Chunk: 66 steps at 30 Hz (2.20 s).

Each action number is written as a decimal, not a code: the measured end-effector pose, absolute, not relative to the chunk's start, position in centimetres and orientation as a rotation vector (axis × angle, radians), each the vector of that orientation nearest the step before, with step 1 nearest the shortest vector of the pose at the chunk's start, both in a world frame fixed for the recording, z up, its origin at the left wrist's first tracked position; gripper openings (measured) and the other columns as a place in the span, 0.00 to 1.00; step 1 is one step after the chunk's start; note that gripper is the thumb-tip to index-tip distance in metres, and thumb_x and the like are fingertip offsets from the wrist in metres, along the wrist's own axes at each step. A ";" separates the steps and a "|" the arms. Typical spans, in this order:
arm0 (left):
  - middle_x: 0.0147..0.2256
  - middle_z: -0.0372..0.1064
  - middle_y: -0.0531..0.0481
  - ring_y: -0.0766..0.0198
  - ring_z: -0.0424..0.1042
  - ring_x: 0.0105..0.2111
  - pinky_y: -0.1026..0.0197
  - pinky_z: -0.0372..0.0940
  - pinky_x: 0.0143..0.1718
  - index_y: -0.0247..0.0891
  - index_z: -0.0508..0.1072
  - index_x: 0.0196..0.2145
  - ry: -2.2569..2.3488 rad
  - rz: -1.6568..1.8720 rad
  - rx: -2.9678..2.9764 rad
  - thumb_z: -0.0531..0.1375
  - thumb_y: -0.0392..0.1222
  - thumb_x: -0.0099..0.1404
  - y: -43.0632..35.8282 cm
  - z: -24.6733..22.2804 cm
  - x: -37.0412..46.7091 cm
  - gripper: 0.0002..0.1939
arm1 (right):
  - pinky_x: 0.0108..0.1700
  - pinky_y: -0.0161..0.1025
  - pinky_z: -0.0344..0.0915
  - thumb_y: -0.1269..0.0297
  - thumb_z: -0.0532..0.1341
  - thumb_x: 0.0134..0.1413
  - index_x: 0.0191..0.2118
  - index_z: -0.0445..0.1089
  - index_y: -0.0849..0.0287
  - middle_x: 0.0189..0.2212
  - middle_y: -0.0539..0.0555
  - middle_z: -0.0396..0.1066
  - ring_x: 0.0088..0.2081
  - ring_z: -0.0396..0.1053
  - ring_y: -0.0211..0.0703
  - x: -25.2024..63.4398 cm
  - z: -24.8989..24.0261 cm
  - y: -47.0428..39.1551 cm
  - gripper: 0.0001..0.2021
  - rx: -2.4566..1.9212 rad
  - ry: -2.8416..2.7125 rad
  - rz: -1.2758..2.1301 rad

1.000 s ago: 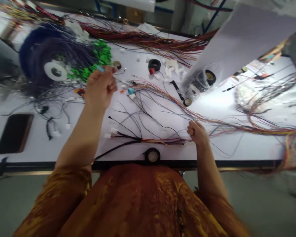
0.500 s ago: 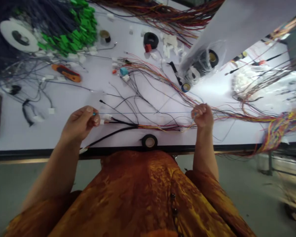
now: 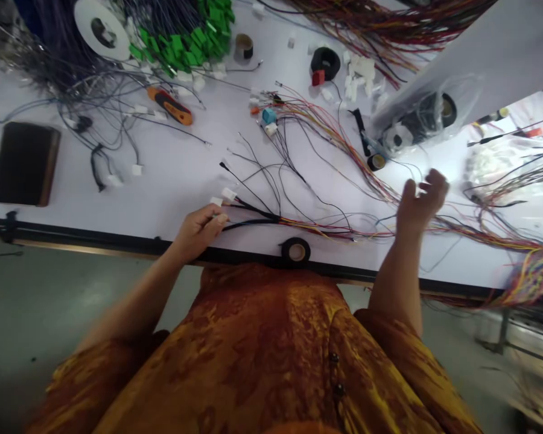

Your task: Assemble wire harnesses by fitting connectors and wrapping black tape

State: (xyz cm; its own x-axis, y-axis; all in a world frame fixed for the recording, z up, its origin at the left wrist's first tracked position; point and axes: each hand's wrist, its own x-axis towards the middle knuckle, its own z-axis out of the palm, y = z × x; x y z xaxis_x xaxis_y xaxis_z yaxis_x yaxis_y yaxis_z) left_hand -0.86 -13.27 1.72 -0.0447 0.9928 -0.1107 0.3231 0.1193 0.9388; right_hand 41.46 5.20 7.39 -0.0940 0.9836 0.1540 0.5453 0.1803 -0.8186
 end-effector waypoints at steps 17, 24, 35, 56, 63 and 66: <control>0.30 0.74 0.49 0.60 0.72 0.34 0.55 0.67 0.46 0.39 0.74 0.35 1.450 1.062 1.661 0.54 0.48 0.72 -9.6 -2.3 3.0 0.14 | 0.38 0.40 0.61 0.72 0.62 0.51 0.28 0.66 0.57 0.30 0.51 0.68 0.33 0.64 0.40 21.9 -0.8 2.5 0.05 -1.453 -2.239 0.900; 0.22 0.66 0.54 0.66 0.65 0.24 0.62 0.61 0.33 0.37 0.78 0.35 1.397 1.095 1.418 0.54 0.49 0.73 -9.2 -1.1 2.9 0.17 | 0.27 0.34 0.58 0.67 0.60 0.57 0.35 0.62 0.54 0.21 0.42 0.61 0.23 0.60 0.33 20.4 2.7 4.9 0.05 -1.147 -1.740 1.527; 0.18 0.59 0.56 0.72 0.59 0.19 0.66 0.57 0.22 0.36 0.77 0.30 1.128 1.446 0.555 0.67 0.61 0.61 -8.2 0.9 1.5 0.22 | 0.31 0.34 0.56 0.61 0.61 0.64 0.33 0.69 0.57 0.25 0.46 0.63 0.27 0.57 0.32 16.4 7.5 1.8 0.09 -0.737 -1.977 1.540; 0.15 0.60 0.58 0.74 0.56 0.14 0.70 0.53 0.15 0.38 0.66 0.25 1.127 1.561 0.579 0.71 0.57 0.59 -8.7 3.0 1.7 0.23 | 0.31 0.37 0.57 0.65 0.65 0.60 0.32 0.75 0.56 0.26 0.47 0.65 0.27 0.59 0.35 17.1 5.3 -0.5 0.05 -0.766 -2.110 1.233; 0.16 0.63 0.56 0.74 0.58 0.14 0.70 0.53 0.14 0.37 0.69 0.25 1.196 1.422 0.705 0.69 0.53 0.62 -9.6 2.6 1.1 0.20 | 0.31 0.37 0.56 0.68 0.64 0.60 0.29 0.71 0.57 0.26 0.47 0.64 0.27 0.59 0.34 17.8 6.9 -0.9 0.07 -0.776 -2.214 1.287; 0.16 0.63 0.56 0.74 0.57 0.13 0.69 0.53 0.14 0.38 0.69 0.25 1.177 1.349 0.698 0.69 0.54 0.62 -9.8 2.6 1.3 0.20 | 0.31 0.37 0.56 0.69 0.63 0.60 0.29 0.68 0.57 0.27 0.48 0.63 0.28 0.60 0.34 18.0 6.9 -1.3 0.08 -0.775 -2.252 1.263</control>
